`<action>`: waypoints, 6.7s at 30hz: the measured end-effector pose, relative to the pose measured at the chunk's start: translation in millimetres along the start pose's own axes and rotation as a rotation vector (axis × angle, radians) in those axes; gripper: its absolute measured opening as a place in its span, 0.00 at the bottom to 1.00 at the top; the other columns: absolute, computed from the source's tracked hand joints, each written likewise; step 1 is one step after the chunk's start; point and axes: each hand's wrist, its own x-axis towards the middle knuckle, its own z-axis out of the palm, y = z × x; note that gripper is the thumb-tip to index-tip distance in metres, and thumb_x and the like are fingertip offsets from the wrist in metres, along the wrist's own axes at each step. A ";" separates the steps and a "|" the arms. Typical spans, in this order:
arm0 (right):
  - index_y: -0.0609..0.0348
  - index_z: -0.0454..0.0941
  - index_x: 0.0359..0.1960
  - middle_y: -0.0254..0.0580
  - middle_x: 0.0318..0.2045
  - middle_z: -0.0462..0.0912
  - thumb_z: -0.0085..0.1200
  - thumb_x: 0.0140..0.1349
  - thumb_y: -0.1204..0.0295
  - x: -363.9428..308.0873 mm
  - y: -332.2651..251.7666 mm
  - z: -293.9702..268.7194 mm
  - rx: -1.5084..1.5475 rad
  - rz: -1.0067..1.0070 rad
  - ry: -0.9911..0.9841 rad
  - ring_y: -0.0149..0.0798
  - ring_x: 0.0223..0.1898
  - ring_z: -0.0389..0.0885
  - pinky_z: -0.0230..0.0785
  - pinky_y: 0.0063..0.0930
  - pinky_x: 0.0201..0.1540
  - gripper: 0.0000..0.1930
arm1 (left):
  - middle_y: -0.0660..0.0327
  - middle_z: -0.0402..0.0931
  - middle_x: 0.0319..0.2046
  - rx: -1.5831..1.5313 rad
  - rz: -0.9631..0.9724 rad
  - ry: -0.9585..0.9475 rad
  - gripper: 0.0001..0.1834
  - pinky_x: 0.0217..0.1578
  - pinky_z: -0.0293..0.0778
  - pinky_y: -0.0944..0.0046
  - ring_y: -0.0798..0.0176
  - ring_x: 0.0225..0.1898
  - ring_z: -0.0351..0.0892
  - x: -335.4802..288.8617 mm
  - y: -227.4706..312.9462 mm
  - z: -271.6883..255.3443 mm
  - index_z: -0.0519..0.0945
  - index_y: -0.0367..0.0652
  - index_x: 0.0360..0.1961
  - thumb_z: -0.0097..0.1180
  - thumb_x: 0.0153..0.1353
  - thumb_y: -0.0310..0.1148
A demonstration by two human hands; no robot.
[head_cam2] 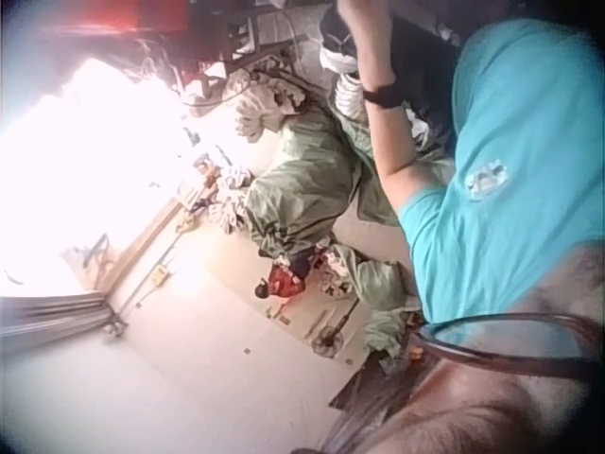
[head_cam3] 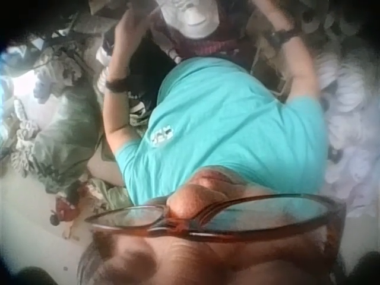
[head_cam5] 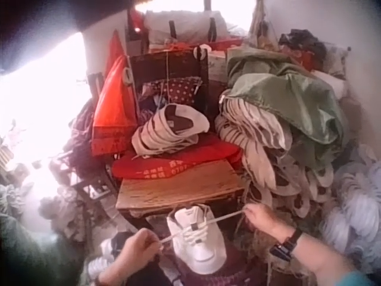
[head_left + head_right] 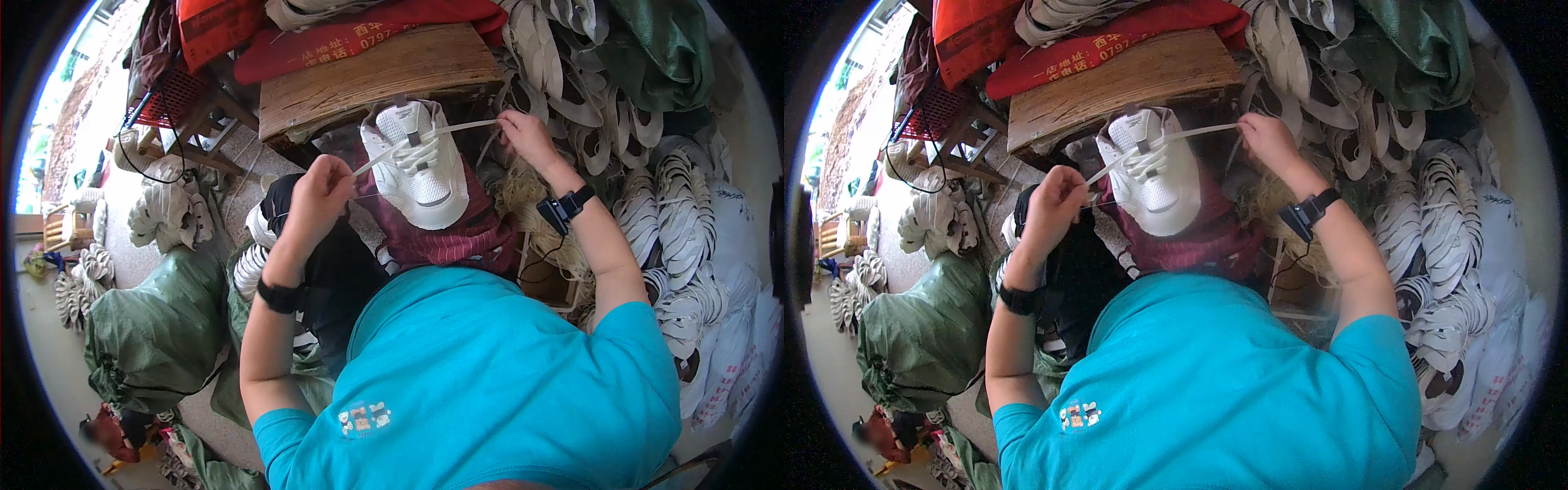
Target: Lacing and organizing shoe components in a manufacturing setting.
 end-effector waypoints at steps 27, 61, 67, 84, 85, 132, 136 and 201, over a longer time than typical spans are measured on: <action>0.60 0.74 0.46 0.36 0.34 0.83 0.52 0.68 0.69 -14.9 -69.5 -7.5 0.889 0.167 -0.203 0.19 0.26 0.74 0.63 0.12 0.24 0.10 | 0.58 0.81 0.45 -0.287 0.164 0.613 0.14 0.48 0.71 0.67 0.68 0.45 0.78 -4.4 -38.7 -56.9 0.77 0.38 0.49 0.47 0.73 0.37; 0.56 0.75 0.42 0.38 0.45 0.75 0.61 0.51 0.78 33.0 -129.7 -46.5 -0.241 -0.859 -0.322 0.46 0.49 0.76 0.70 0.39 0.52 0.15 | 0.49 0.76 0.29 0.653 0.246 0.247 0.11 0.35 0.74 0.52 0.43 0.34 0.77 34.1 29.6 42.0 0.78 0.39 0.30 0.54 0.59 0.37; 0.56 0.74 0.41 0.37 0.44 0.76 0.62 0.52 0.78 52.7 -128.3 -46.3 -0.262 -0.943 -0.439 0.46 0.47 0.77 0.72 0.39 0.49 0.14 | 0.54 0.76 0.33 0.998 0.298 -0.009 0.08 0.41 0.75 0.54 0.47 0.40 0.78 48.4 59.5 22.7 0.79 0.41 0.35 0.58 0.58 0.34; 0.62 0.79 0.26 0.33 0.34 0.69 0.60 0.57 0.65 51.8 -123.5 -10.5 0.224 -0.320 -0.555 0.31 0.37 0.70 0.65 0.25 0.40 0.11 | 0.58 0.71 0.37 0.234 0.157 -0.305 0.14 0.41 0.72 0.65 0.62 0.39 0.74 82.7 13.8 2.5 0.81 0.34 0.27 0.65 0.57 0.37; 0.62 0.79 0.26 0.33 0.35 0.70 0.60 0.58 0.65 49.0 -125.4 -8.7 0.298 -0.260 -0.524 0.30 0.37 0.71 0.65 0.24 0.40 0.12 | 0.58 0.71 0.37 0.183 0.153 -0.188 0.15 0.40 0.72 0.65 0.62 0.39 0.73 78.7 4.7 8.0 0.82 0.34 0.27 0.64 0.58 0.38; 0.61 0.74 0.42 0.37 0.24 0.79 0.51 0.64 0.73 24.0 -89.4 -18.2 0.181 -0.377 -0.064 0.30 0.26 0.77 0.70 0.26 0.31 0.07 | 0.71 0.69 0.26 -0.660 -0.100 0.251 0.16 0.22 0.57 0.78 0.81 0.21 0.58 36.3 -1.3 3.5 0.81 0.38 0.45 0.48 0.72 0.40; 0.62 0.76 0.37 0.35 0.24 0.77 0.53 0.63 0.73 13.2 -99.3 -19.9 0.257 -0.348 -0.143 0.26 0.27 0.74 0.67 0.22 0.31 0.05 | 0.74 0.66 0.21 -0.376 -0.025 0.212 0.16 0.20 0.56 0.78 0.81 0.21 0.60 38.7 -2.3 14.9 0.81 0.39 0.44 0.48 0.72 0.39; 0.63 0.83 0.31 0.36 0.30 0.82 0.60 0.59 0.65 59.4 -156.0 -2.2 0.546 -0.316 -0.359 0.27 0.31 0.77 0.71 0.25 0.35 0.12 | 0.68 0.74 0.29 -0.296 0.077 0.123 0.10 0.32 0.67 0.75 0.76 0.30 0.70 61.8 48.8 16.9 0.80 0.36 0.31 0.60 0.64 0.33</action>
